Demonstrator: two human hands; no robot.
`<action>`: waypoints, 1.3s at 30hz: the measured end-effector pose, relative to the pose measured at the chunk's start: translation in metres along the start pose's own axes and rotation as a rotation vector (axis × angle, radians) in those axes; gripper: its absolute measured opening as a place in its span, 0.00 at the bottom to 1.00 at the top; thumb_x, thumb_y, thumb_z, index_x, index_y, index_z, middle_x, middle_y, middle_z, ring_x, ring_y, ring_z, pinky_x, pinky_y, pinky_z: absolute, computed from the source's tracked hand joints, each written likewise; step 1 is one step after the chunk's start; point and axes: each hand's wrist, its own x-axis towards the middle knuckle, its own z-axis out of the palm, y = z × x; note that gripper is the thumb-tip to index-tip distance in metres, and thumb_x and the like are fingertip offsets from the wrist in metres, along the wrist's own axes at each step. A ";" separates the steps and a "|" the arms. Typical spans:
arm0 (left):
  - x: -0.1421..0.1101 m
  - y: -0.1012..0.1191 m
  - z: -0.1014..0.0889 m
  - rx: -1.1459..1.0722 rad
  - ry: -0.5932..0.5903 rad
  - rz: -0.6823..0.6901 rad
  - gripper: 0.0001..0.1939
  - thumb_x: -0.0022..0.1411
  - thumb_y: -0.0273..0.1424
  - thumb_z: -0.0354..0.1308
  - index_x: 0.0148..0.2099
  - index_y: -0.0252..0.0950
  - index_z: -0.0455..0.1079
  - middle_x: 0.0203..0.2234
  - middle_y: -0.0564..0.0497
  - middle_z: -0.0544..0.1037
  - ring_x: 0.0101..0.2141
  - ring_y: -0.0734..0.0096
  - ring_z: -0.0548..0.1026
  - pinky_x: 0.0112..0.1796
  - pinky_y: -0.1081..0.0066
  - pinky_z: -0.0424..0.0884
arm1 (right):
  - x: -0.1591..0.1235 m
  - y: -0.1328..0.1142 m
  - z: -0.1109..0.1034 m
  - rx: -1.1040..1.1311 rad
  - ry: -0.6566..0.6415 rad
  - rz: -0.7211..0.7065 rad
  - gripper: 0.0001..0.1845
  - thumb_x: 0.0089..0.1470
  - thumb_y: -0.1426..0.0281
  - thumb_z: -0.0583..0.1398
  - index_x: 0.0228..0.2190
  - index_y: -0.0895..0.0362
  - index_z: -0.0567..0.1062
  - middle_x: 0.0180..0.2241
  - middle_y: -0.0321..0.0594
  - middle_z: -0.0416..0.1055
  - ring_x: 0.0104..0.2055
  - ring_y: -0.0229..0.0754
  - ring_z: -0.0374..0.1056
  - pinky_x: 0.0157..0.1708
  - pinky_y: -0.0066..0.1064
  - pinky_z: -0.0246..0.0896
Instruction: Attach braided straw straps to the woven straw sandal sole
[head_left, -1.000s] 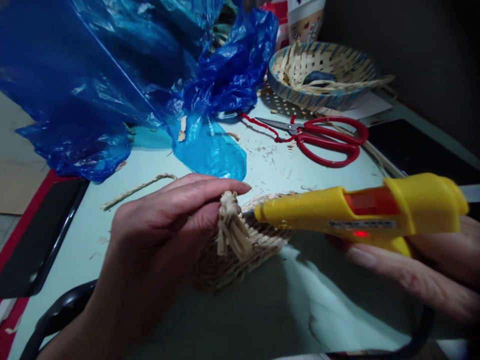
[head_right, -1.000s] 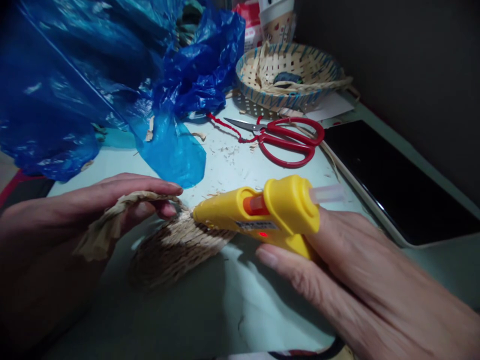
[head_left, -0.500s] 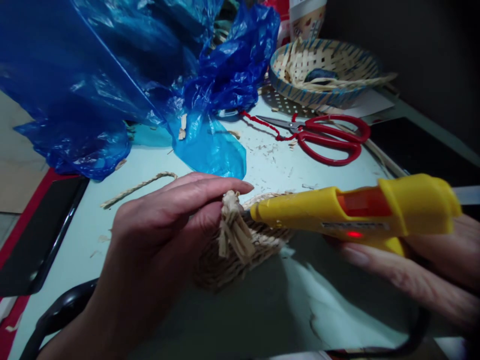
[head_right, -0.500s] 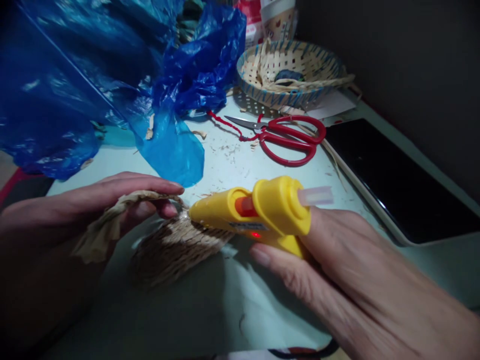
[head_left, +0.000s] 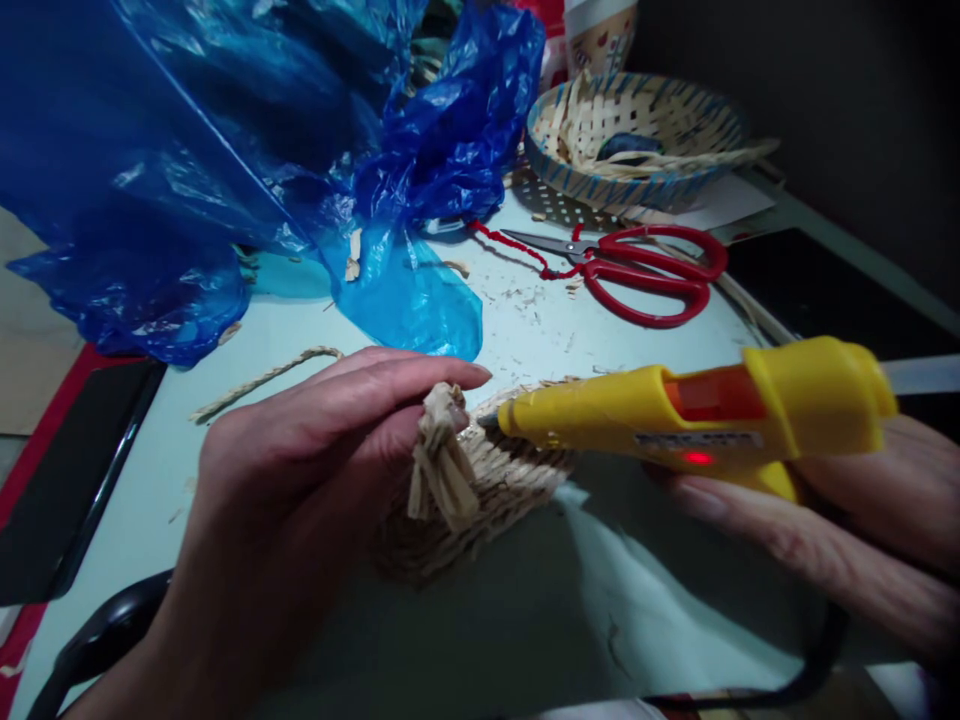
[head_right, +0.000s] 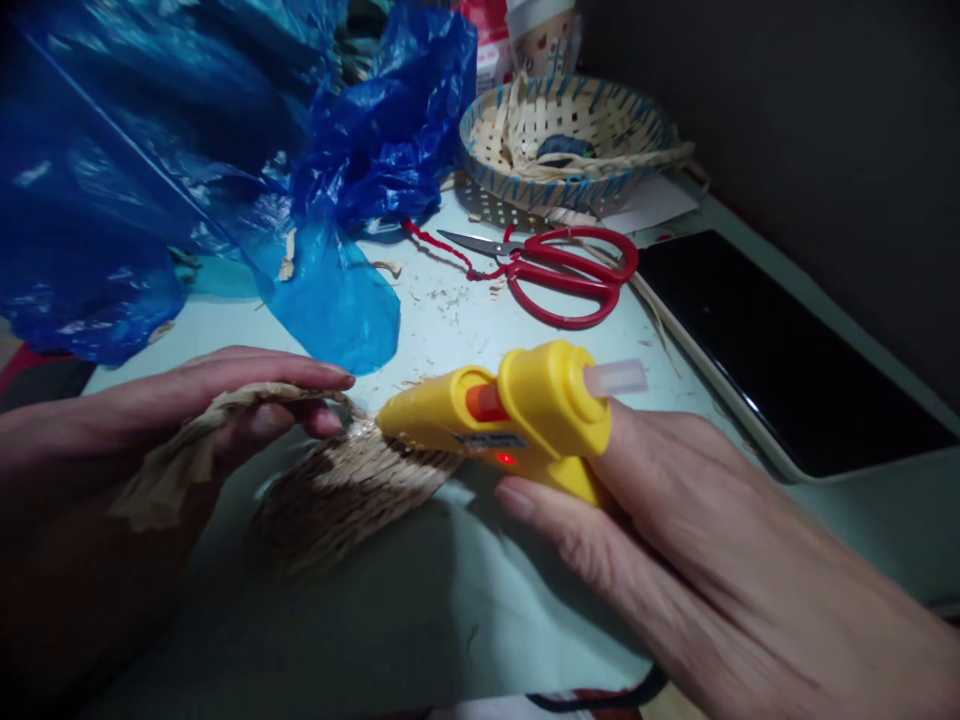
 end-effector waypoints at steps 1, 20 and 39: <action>0.000 0.001 0.000 0.000 0.001 0.000 0.12 0.62 0.29 0.60 0.38 0.53 0.82 0.39 0.63 0.84 0.38 0.68 0.81 0.47 0.71 0.74 | 0.000 0.000 0.000 -0.005 -0.025 -0.038 0.19 0.63 0.49 0.50 0.32 0.43 0.74 0.33 0.33 0.75 0.34 0.45 0.73 0.25 0.28 0.74; -0.001 -0.003 0.001 -0.004 0.002 0.004 0.11 0.61 0.29 0.61 0.40 0.53 0.81 0.39 0.62 0.84 0.38 0.66 0.81 0.48 0.69 0.75 | -0.004 -0.001 -0.001 -0.019 -0.027 -0.072 0.16 0.64 0.51 0.49 0.35 0.41 0.74 0.34 0.32 0.73 0.34 0.45 0.72 0.26 0.28 0.72; 0.001 -0.001 0.000 -0.002 -0.004 -0.001 0.12 0.59 0.28 0.62 0.39 0.53 0.82 0.40 0.62 0.84 0.38 0.66 0.81 0.48 0.69 0.75 | -0.001 0.003 0.002 -0.031 -0.017 -0.144 0.16 0.66 0.52 0.48 0.32 0.44 0.68 0.32 0.33 0.70 0.32 0.42 0.68 0.25 0.26 0.68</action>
